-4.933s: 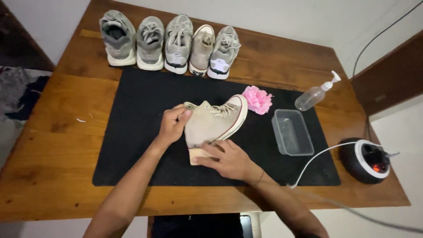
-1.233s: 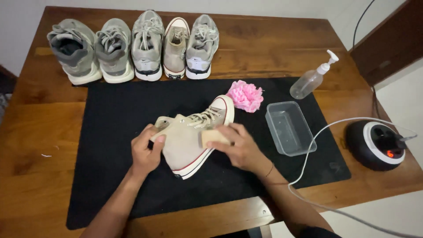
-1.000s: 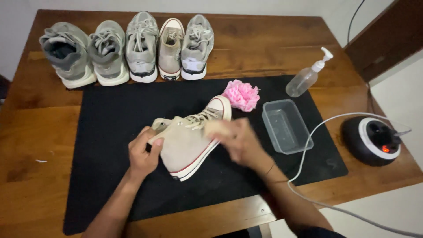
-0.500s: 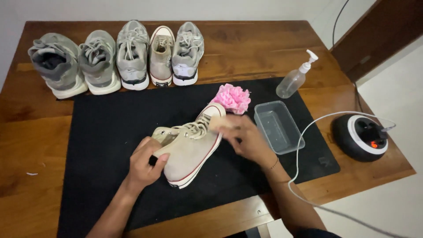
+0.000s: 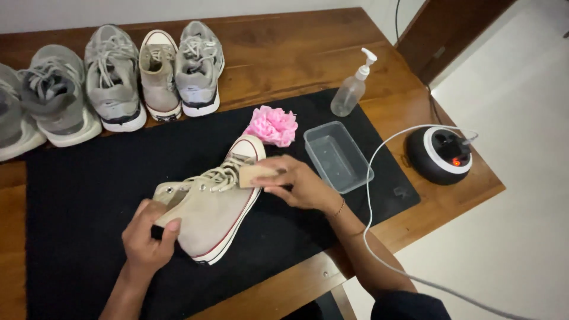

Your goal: Cleaning a beige high-top sneaker using a brush, cleaning solution, and a microfiber cloth.

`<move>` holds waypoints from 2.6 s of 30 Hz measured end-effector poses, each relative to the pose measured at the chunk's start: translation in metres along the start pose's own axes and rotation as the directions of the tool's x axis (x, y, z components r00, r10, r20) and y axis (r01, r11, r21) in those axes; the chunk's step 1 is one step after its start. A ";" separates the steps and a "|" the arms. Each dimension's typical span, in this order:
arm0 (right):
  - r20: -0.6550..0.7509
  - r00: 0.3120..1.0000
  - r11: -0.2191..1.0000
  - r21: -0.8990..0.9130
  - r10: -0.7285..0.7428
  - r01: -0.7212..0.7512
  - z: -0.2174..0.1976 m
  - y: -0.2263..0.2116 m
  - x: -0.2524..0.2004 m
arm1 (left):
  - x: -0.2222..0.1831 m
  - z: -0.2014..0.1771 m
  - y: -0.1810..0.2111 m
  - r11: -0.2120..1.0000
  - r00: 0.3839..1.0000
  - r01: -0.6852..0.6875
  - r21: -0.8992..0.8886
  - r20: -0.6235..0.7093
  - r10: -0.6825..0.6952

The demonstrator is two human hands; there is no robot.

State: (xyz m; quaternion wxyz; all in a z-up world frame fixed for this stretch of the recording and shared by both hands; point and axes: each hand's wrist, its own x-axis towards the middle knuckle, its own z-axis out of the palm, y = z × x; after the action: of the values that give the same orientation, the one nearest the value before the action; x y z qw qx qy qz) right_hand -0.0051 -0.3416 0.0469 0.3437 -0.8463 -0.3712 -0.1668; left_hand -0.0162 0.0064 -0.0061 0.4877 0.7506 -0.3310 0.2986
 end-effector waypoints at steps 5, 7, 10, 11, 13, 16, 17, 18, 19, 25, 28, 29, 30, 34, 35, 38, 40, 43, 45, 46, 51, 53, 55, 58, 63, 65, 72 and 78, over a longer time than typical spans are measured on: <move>-0.020 0.999 0.992 -0.127 -0.026 0.023 0.011 0.003 -0.005 | -0.003 -0.002 -0.005 1.000 1.000 0.014 -0.002 0.004 -0.014; 0.091 0.996 0.998 -0.054 0.018 -0.013 -0.010 -0.009 -0.002 | -0.003 0.002 0.001 1.000 1.000 0.006 -0.010 -0.002 -0.006; 0.110 0.982 0.986 -0.084 0.155 -0.147 -0.044 -0.020 0.000 | -0.010 0.006 -0.003 1.000 1.000 0.000 -0.012 -0.009 0.000; 0.017 0.972 0.959 -0.172 0.233 -0.227 -0.057 -0.022 0.002 | -0.014 0.007 -0.005 1.000 1.000 0.005 0.002 -0.025 -0.005; -0.064 0.913 0.866 -0.299 0.402 -0.402 -0.072 0.004 -0.024 | -0.006 0.011 0.005 1.000 1.000 -0.025 0.009 -0.012 0.025; -0.119 0.701 0.593 -0.448 0.703 -0.670 -0.084 0.019 -0.031 | -0.009 0.022 0.015 0.997 0.998 -0.057 0.050 0.011 0.057; -0.111 0.534 0.420 -0.494 0.838 -0.761 -0.086 0.019 -0.031 | -0.012 0.026 0.016 0.994 0.996 -0.079 0.069 0.045 0.077; -0.106 0.543 0.429 -0.497 0.833 -0.754 -0.083 0.029 -0.037 | -0.012 0.029 0.019 0.994 0.997 -0.078 0.078 0.036 0.075; -0.093 0.510 0.395 -0.522 0.855 -0.756 -0.080 0.039 -0.042 | -0.013 0.033 0.022 0.993 0.994 -0.099 0.063 0.051 0.095; -0.022 0.407 0.331 -0.544 0.913 -0.771 -0.076 0.040 -0.035 | -0.003 0.045 0.055 0.978 0.992 0.110 -0.175 -0.049 -0.120; -0.092 0.472 0.349 -0.553 0.877 -0.757 -0.067 0.078 -0.057 | 0.003 0.051 0.059 0.906 0.973 0.201 -0.373 -0.029 -0.228; -0.142 0.569 0.403 -0.570 0.810 -0.716 -0.062 0.101 -0.071 | 0.001 0.055 0.056 0.880 0.974 0.211 -0.426 0.012 -0.228; -0.133 0.574 0.409 -0.574 0.808 -0.709 -0.066 0.082 -0.060 | 0.003 0.053 0.060 0.881 0.972 0.214 -0.423 0.004 -0.234; -0.200 0.773 0.644 -0.450 0.603 -0.619 -0.066 0.025 -0.027 | 0.005 0.046 0.077 0.963 0.994 0.052 -0.265 0.106 -0.025; -0.205 0.894 0.811 -0.376 0.398 -0.447 -0.062 0.014 -0.021 | 0.006 0.044 0.081 0.958 0.982 -0.007 -0.285 0.179 0.060; -0.154 0.986 0.954 -0.285 0.056 -0.099 -0.031 -0.015 -0.006 | 0.006 0.046 0.097 0.969 0.957 -0.089 -0.230 0.248 0.147; -0.015 1.000 0.983 -0.183 -0.022 0.019 -0.014 -0.030 -0.002 | 0.009 0.048 0.106 0.973 0.952 -0.163 -0.164 0.234 0.199; 0.077 0.996 0.992 -0.113 -0.051 0.060 0.000 -0.033 0.001 | 0.006 0.049 0.108 0.964 0.929 -0.253 -0.085 0.257 0.266; 0.046 0.999 0.985 -0.170 0.001 0.007 0.000 -0.024 0.002 | 0.007 0.051 0.104 0.958 0.919 -0.277 -0.071 0.272 0.286; 0.011 1.000 0.979 -0.203 0.002 0.001 0.001 -0.020 0.001 | 0.007 0.051 0.103 0.959 0.915 -0.274 -0.071 0.289 0.283; 0.101 0.992 0.994 0.087 -0.072 0.064 -0.002 -0.012 0.002 | 0.006 0.054 0.103 0.946 0.890 -0.319 -0.055 0.325 0.319; -0.130 0.990 0.957 -0.289 -0.046 0.006 -0.001 0.005 -0.003 | 0.007 0.057 0.106 0.932 0.889 -0.357 -0.067 0.282 0.361; -0.073 0.997 0.977 -0.212 -0.030 0.014 -0.003 -0.013 -0.002 | 0.005 0.057 0.109 0.933 0.885 -0.356 -0.060 0.300 0.357; 0.054 0.998 0.999 -0.038 -0.017 0.019 -0.007 -0.022 0.003 | 0.001 0.061 0.107 0.936 0.883 -0.350 -0.027 0.324 0.339; -0.123 0.992 0.953 -0.296 0.034 -0.069 -0.001 -0.005 -0.007 | 0.004 0.058 0.108 0.942 0.892 -0.332 -0.050 0.310 0.330; 0.103 0.992 0.997 -0.036 -0.071 0.075 -0.004 -0.017 -0.001 | 0.004 0.059 0.107 0.938 0.884 -0.344 -0.035 0.324 0.336; 0.020 0.996 0.964 -0.251 0.091 -0.083 0.001 -0.019 0.001 | 0.007 0.061 0.105 0.938 0.892 -0.341 -0.066 0.293 0.345; -0.058 0.997 0.937 -0.349 -0.060 0.036 0.004 -0.013 -0.002 | 0.005 0.060 0.108 0.930 0.872 -0.365 -0.042 0.334 0.357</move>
State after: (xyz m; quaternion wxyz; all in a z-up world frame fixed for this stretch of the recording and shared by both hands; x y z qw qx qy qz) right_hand -0.0157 -0.3337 0.0487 0.1971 -0.8783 -0.3447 -0.2664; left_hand -0.0909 -0.0832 0.0346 0.3513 0.7208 -0.5401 0.2555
